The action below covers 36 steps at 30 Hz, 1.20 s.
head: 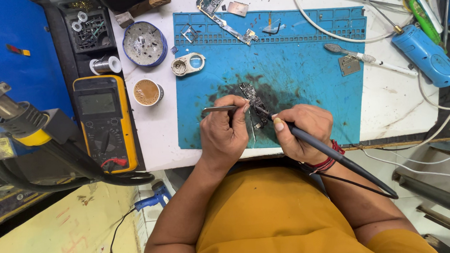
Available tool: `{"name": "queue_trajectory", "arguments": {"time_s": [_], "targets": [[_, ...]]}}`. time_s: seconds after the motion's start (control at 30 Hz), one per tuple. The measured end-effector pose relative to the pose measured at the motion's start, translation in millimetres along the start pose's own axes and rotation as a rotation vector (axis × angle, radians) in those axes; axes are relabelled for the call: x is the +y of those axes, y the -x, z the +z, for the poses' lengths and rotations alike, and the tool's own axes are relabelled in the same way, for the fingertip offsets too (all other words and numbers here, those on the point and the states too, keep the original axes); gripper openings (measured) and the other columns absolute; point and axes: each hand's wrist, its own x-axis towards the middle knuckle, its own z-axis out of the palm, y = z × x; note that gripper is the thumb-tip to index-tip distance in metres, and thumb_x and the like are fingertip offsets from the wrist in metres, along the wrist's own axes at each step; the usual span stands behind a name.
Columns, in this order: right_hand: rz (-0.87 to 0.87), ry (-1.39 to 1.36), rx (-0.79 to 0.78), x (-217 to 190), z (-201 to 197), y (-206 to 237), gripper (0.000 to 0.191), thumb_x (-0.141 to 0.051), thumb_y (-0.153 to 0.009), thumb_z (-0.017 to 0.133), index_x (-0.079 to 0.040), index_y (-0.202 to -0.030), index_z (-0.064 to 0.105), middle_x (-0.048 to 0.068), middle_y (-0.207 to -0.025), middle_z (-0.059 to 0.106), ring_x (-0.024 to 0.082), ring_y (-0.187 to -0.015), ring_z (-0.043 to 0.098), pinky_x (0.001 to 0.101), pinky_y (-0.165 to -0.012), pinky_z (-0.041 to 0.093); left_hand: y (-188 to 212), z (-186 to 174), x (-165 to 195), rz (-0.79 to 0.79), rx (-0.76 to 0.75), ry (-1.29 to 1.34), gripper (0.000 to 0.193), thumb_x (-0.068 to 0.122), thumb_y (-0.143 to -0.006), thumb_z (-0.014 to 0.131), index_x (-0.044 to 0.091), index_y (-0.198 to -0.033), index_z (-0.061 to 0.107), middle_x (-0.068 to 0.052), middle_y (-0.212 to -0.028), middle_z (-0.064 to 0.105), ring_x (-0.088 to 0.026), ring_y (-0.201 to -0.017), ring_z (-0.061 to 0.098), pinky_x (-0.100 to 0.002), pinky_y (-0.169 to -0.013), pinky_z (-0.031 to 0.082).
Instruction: The person sits at a repair workbench and solders a disassembled phone motherboard, holding the board with tweezers in one hand and a soldering iron in the other. They reposition the board on the mat, touch components with the iron and a small metal tool, and briefly set the board down before resuming work.
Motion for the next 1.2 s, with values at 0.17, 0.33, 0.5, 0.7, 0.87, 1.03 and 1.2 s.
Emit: {"name": "queue_trajectory", "arguments": {"time_s": [0.17, 0.33, 0.5, 0.7, 0.87, 1.03, 1.2], "targets": [[0.005, 0.016, -0.008, -0.2, -0.7, 0.9, 0.005, -0.004, -0.093, 0.068, -0.004, -0.09, 0.064, 0.01, -0.074, 0.067, 0.027, -0.061, 0.064, 0.0358, -0.058, 0.048, 0.6, 0.6, -0.3, 0.018, 0.005, -0.009, 0.015, 0.001, -0.101, 0.068, 0.006, -0.11, 0.057, -0.006, -0.1, 0.071, -0.022, -0.08, 0.073, -0.034, -0.07, 0.058], [0.007, 0.014, -0.006, -0.4, -0.5, 1.0, 0.006, -0.005, -0.093, 0.069, -0.004, -0.09, 0.064, 0.01, -0.075, 0.068, 0.026, -0.06, 0.064, 0.0357, -0.057, 0.048, 1.2, 1.2, -0.4, 0.018, 0.006, -0.011, 0.015, 0.001, -0.101, 0.068, 0.006, -0.11, 0.057, -0.006, -0.101, 0.071, -0.022, -0.081, 0.073, -0.034, -0.07, 0.058], [0.005, 0.001, -0.006, -0.8, -0.9, 1.3, 0.007, -0.006, -0.095, 0.068, -0.004, -0.091, 0.062, 0.01, -0.076, 0.067, 0.026, -0.061, 0.063, 0.0354, -0.058, 0.048, 2.4, 1.6, -0.6, 0.015, 0.006, -0.017, 0.015, 0.001, -0.101, 0.068, 0.006, -0.109, 0.057, -0.006, -0.101, 0.071, -0.022, -0.079, 0.073, -0.034, -0.07, 0.057], [0.019, 0.01, -0.016, -1.9, -1.6, 0.7, 0.006, -0.005, -0.094, 0.068, -0.004, -0.091, 0.063, 0.009, -0.072, 0.065, 0.026, -0.058, 0.061, 0.0355, -0.057, 0.046, 2.2, 1.0, 0.1, 0.012, 0.005, -0.015, 0.015, 0.001, -0.101, 0.068, 0.006, -0.11, 0.057, -0.006, -0.1, 0.071, -0.022, -0.079, 0.073, -0.033, -0.069, 0.057], [0.025, 0.016, -0.016, -2.7, -2.1, -0.5, 0.005, -0.005, -0.094, 0.068, -0.004, -0.091, 0.064, 0.009, -0.071, 0.065, 0.025, -0.058, 0.061, 0.0352, -0.056, 0.046, 1.5, 0.8, 1.0, -0.016, -0.002, -0.004, 0.014, 0.001, -0.101, 0.068, 0.006, -0.109, 0.058, -0.006, -0.098, 0.071, -0.021, -0.077, 0.073, -0.032, -0.067, 0.057], [0.011, -0.001, -0.009, -2.5, -2.3, -1.8, 0.006, -0.006, -0.095, 0.068, -0.004, -0.092, 0.063, 0.009, -0.075, 0.067, 0.025, -0.06, 0.063, 0.0349, -0.058, 0.047, 0.5, 0.9, 0.8, 0.004, -0.002, -0.011, 0.014, 0.001, -0.101, 0.068, 0.006, -0.109, 0.057, -0.006, -0.1, 0.071, -0.021, -0.077, 0.072, -0.033, -0.068, 0.057], [0.026, 0.008, -0.02, -1.2, -2.6, -2.1, 0.005, -0.005, -0.093, 0.068, -0.004, -0.091, 0.064, 0.009, -0.072, 0.065, 0.025, -0.059, 0.062, 0.0354, -0.057, 0.046, -0.8, 1.5, 0.2, 0.01, -0.002, -0.004, 0.015, 0.001, -0.101, 0.068, 0.006, -0.11, 0.057, -0.006, -0.101, 0.071, -0.022, -0.079, 0.073, -0.033, -0.069, 0.057]]}}
